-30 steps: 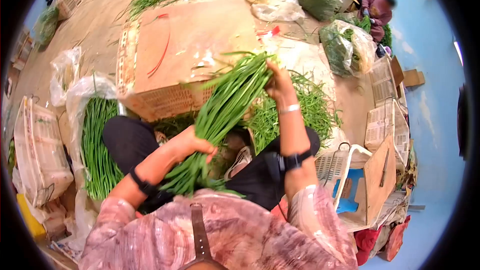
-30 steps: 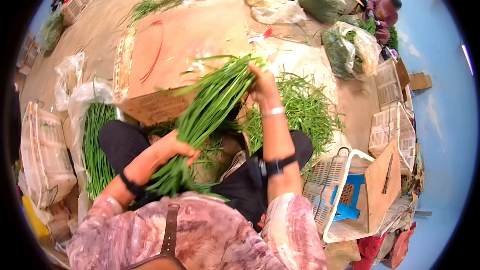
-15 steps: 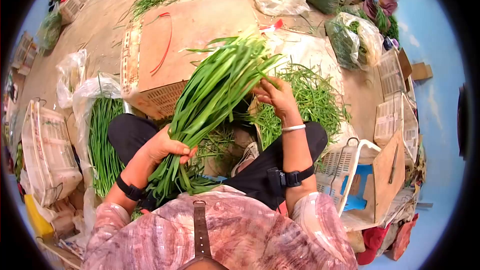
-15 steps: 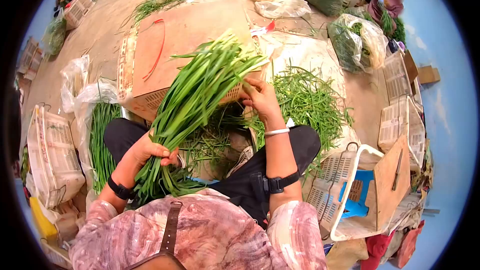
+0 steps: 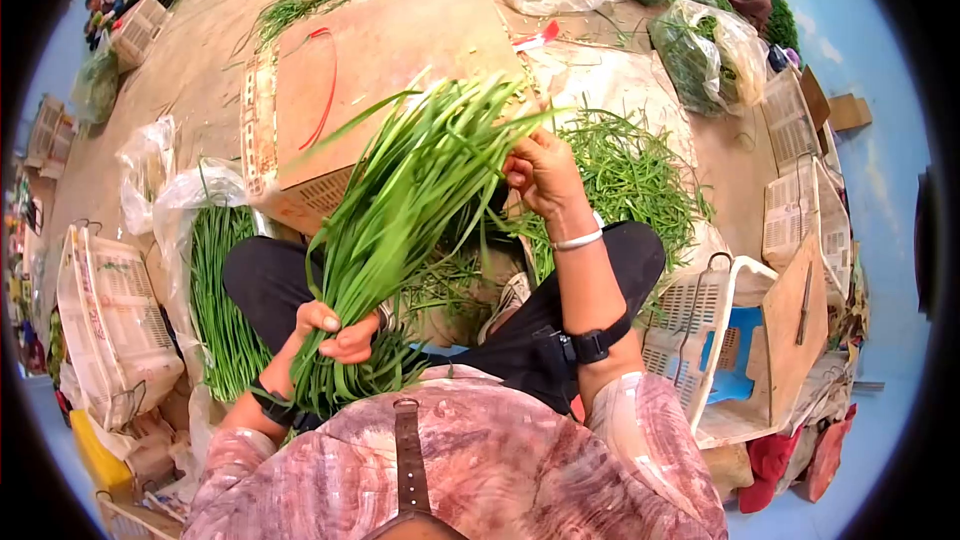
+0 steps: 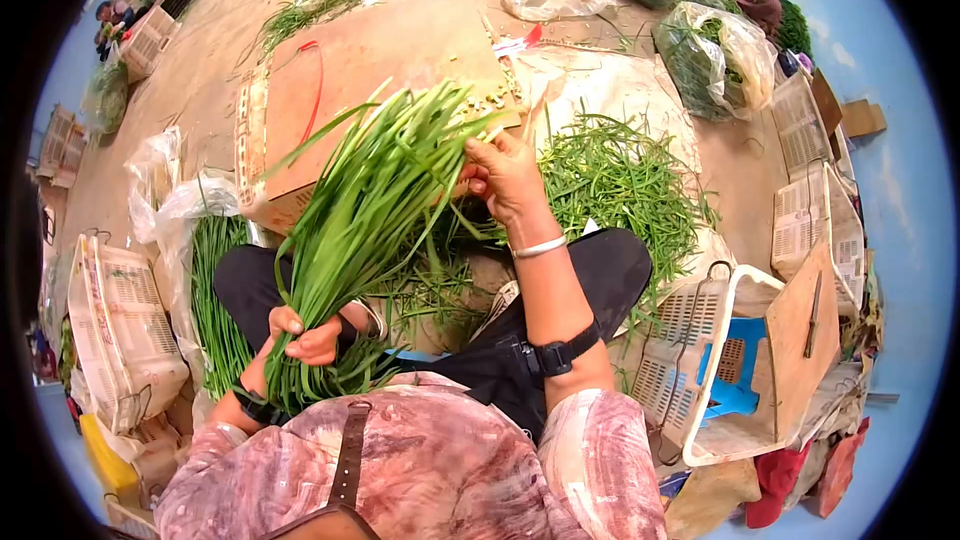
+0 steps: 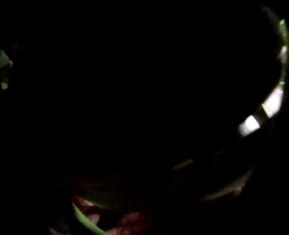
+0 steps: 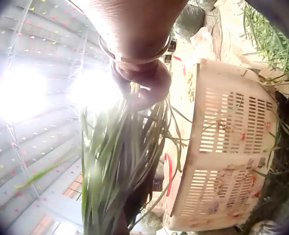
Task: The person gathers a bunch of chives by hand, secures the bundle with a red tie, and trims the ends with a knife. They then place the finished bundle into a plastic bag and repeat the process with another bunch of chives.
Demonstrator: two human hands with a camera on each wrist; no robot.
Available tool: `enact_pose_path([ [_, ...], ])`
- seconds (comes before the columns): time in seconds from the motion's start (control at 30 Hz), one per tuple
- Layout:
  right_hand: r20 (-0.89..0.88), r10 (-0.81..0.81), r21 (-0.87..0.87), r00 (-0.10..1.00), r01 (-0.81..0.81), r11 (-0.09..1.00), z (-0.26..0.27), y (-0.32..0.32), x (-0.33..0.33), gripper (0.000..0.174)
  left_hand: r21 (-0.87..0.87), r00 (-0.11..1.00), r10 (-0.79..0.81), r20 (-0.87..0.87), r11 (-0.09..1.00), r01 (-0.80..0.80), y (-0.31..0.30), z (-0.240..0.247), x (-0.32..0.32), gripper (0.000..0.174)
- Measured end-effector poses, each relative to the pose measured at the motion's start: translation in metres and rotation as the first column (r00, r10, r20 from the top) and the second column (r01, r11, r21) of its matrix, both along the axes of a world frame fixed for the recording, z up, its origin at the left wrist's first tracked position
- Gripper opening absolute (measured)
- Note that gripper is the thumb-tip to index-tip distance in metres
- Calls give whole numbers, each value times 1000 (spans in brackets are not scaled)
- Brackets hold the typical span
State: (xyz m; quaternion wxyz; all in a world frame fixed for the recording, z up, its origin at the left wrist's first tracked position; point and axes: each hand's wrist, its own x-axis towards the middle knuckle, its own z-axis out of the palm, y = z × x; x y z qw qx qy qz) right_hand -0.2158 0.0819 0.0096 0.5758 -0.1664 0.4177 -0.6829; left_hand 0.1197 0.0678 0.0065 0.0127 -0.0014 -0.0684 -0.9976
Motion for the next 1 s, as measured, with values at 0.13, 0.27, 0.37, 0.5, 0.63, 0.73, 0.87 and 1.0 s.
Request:
enact_pose_path([
  [0.13, -415, 79, 202, 906, 7, 979, 3, 1, -1, 22, -76, 1000, -7, 12, 997, 7, 3, -11, 7, 17],
  [0.27, -464, -105, 145, 880, 192, 971, 1, 9, -10, 35, -266, 992, -26, 125, 962, 59, -4, -5, 7, 21],
  [0.37, -148, -174, -52, 973, 168, 984, 10, 18, -7, 36, -301, 982, 30, 189, 953, 29, -4, -4, 7, 21],
  [0.5, -169, -209, -64, 963, 201, 977, 14, 8, 7, 31, -515, 882, 263, 390, 857, -28, 4, 14, 0, 38],
  [0.63, -110, -280, -83, 954, 272, 959, 11, 4, 5, 11, -687, 839, 376, 393, 726, -4, 0, 22, -5, 57],
  [0.73, -114, -252, -124, 961, 238, 963, 11, 17, -3, 14, -725, 807, 398, 436, 687, 52, -1, 16, -1, 64],
  [0.87, -82, -192, -123, 978, 181, 976, 12, 26, -9, 20, -701, 785, 461, 414, 712, -49, 1, 16, -4, 63],
  [1.0, -230, -270, -123, 935, 247, 961, 18, 29, -5, 23, -639, 786, 458, 415, 762, -106, 0, 12, -1, 61],
])
